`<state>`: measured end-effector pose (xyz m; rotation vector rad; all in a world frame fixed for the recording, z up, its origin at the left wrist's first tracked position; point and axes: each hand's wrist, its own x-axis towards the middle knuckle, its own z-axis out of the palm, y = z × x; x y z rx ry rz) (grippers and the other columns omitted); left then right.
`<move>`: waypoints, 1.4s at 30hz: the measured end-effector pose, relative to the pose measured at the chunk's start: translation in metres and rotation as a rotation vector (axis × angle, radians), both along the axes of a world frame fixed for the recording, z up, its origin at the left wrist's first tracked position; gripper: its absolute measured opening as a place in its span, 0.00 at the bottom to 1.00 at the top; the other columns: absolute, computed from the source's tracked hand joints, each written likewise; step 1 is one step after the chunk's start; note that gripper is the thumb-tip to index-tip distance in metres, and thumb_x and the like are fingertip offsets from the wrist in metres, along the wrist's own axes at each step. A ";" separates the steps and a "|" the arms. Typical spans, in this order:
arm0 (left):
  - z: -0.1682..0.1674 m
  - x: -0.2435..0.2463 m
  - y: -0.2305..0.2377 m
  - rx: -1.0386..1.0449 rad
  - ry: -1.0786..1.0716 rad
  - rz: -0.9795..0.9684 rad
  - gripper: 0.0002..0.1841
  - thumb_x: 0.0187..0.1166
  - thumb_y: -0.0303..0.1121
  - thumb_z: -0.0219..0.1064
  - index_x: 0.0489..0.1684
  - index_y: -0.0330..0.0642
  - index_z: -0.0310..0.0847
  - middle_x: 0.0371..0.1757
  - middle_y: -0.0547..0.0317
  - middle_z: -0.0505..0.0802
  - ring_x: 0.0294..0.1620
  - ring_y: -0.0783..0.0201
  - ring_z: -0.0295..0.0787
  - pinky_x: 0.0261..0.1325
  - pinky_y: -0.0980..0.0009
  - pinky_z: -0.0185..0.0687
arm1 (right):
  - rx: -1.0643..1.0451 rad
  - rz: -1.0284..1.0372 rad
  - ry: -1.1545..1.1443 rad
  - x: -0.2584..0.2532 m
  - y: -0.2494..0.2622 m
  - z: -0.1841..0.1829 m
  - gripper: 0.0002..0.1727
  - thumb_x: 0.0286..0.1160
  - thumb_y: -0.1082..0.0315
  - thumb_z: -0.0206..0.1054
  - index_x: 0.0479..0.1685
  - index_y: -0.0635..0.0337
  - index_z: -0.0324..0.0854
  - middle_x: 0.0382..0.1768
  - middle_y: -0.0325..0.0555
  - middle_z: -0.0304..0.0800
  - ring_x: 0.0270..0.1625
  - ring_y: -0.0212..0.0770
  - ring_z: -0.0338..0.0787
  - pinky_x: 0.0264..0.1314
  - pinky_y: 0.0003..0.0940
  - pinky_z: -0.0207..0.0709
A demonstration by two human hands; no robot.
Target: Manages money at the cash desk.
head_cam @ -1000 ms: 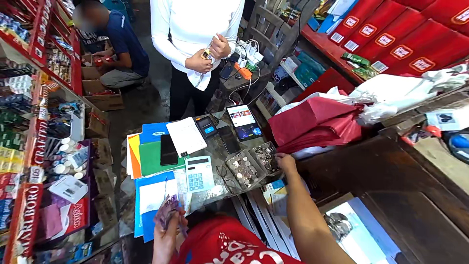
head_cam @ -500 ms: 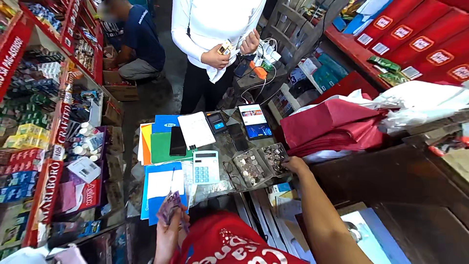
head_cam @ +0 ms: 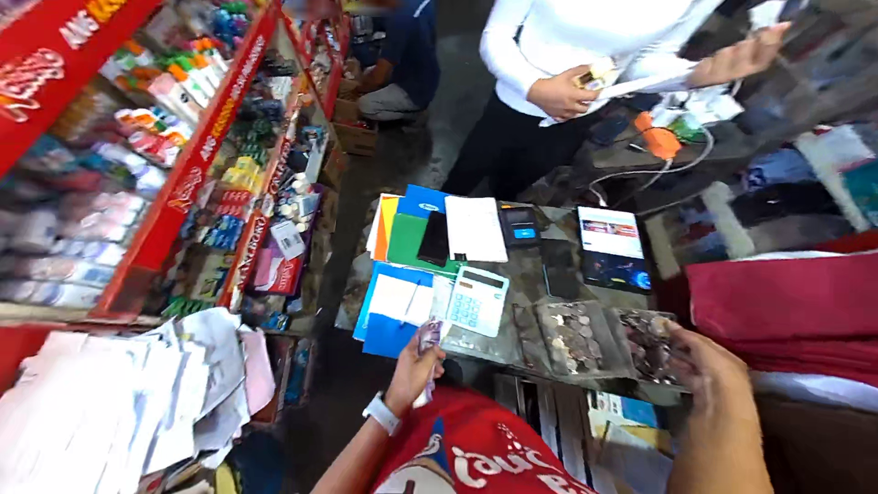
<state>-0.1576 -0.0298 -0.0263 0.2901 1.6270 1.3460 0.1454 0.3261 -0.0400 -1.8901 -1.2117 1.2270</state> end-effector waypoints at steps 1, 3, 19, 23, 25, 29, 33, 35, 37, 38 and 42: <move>0.000 0.000 -0.001 -0.010 -0.001 0.005 0.17 0.86 0.30 0.58 0.65 0.27 0.74 0.35 0.54 0.92 0.28 0.68 0.90 0.39 0.68 0.90 | 0.024 -0.015 -0.043 -0.004 0.002 -0.005 0.16 0.76 0.58 0.74 0.48 0.63 0.83 0.32 0.40 0.84 0.24 0.29 0.76 0.25 0.28 0.72; 0.000 0.003 0.001 0.001 0.017 0.005 0.19 0.86 0.29 0.59 0.70 0.27 0.71 0.38 0.54 0.94 0.29 0.67 0.91 0.39 0.69 0.91 | 0.030 -0.034 -0.132 -0.002 0.001 -0.006 0.23 0.74 0.60 0.76 0.57 0.71 0.84 0.48 0.57 0.90 0.42 0.43 0.86 0.47 0.44 0.82; 0.009 0.003 0.003 0.038 -0.226 0.227 0.14 0.90 0.26 0.49 0.66 0.26 0.68 0.38 0.49 0.94 0.35 0.60 0.95 0.43 0.63 0.94 | -0.118 0.081 0.556 -0.050 -0.023 0.040 0.12 0.90 0.65 0.42 0.48 0.54 0.73 0.40 0.37 0.92 0.31 0.30 0.91 0.27 0.23 0.82; 0.000 0.004 0.017 0.065 -0.505 0.270 0.16 0.93 0.33 0.47 0.65 0.31 0.70 0.39 0.47 0.94 0.38 0.54 0.95 0.46 0.58 0.94 | -0.182 0.593 0.572 -0.153 -0.092 0.080 0.15 0.74 0.78 0.45 0.36 0.54 0.78 0.36 0.35 0.93 0.26 0.24 0.86 0.24 0.17 0.75; -0.003 0.004 0.020 0.115 -0.662 0.299 0.22 0.95 0.42 0.39 0.70 0.36 0.69 0.48 0.46 0.94 0.44 0.53 0.95 0.50 0.56 0.92 | -0.142 1.003 0.414 -0.190 -0.140 0.086 0.11 0.70 0.78 0.53 0.34 0.60 0.83 0.35 0.36 0.90 0.27 0.26 0.82 0.30 0.23 0.77; -0.002 0.000 0.013 0.165 -0.662 0.571 0.21 0.94 0.42 0.40 0.58 0.40 0.78 0.40 0.54 0.94 0.40 0.61 0.94 0.44 0.61 0.92 | 0.078 1.627 0.165 -0.239 -0.195 0.066 0.18 0.84 0.67 0.61 0.64 0.66 0.86 0.74 0.60 0.82 0.77 0.50 0.80 0.82 0.44 0.71; -0.005 -0.011 -0.023 0.205 -0.602 0.695 0.20 0.95 0.38 0.39 0.68 0.36 0.71 0.49 0.46 0.95 0.41 0.54 0.96 0.42 0.61 0.93 | 0.248 1.666 -0.118 -0.293 -0.190 0.008 0.19 0.84 0.76 0.52 0.63 0.67 0.86 0.72 0.61 0.84 0.76 0.58 0.82 0.82 0.52 0.70; 0.004 -0.014 -0.039 0.195 -0.581 0.774 0.19 0.95 0.37 0.40 0.68 0.36 0.70 0.48 0.45 0.96 0.41 0.53 0.97 0.41 0.61 0.93 | 0.245 1.879 -0.231 -0.310 -0.195 -0.027 0.22 0.86 0.74 0.51 0.72 0.60 0.83 0.78 0.57 0.79 0.79 0.59 0.80 0.81 0.58 0.70; 0.009 -0.016 -0.056 0.185 -0.551 0.819 0.18 0.95 0.36 0.40 0.68 0.36 0.71 0.48 0.44 0.96 0.41 0.52 0.97 0.41 0.61 0.94 | 0.241 2.025 -0.296 -0.315 -0.205 -0.055 0.22 0.89 0.67 0.52 0.77 0.56 0.80 0.83 0.59 0.73 0.83 0.63 0.74 0.82 0.62 0.66; 0.010 -0.018 -0.063 0.193 -0.542 0.831 0.18 0.95 0.35 0.41 0.68 0.36 0.71 0.48 0.43 0.96 0.41 0.52 0.97 0.41 0.60 0.94 | 0.257 2.031 -0.342 -0.313 -0.208 -0.063 0.22 0.90 0.63 0.53 0.76 0.58 0.80 0.82 0.61 0.74 0.82 0.64 0.74 0.82 0.63 0.65; 0.008 -0.036 -0.083 0.223 -0.520 0.828 0.18 0.95 0.36 0.40 0.68 0.35 0.71 0.49 0.41 0.96 0.40 0.51 0.98 0.41 0.60 0.94 | 0.299 1.735 -0.588 -0.295 -0.198 -0.055 0.18 0.85 0.67 0.58 0.59 0.68 0.87 0.67 0.67 0.86 0.73 0.69 0.81 0.76 0.66 0.69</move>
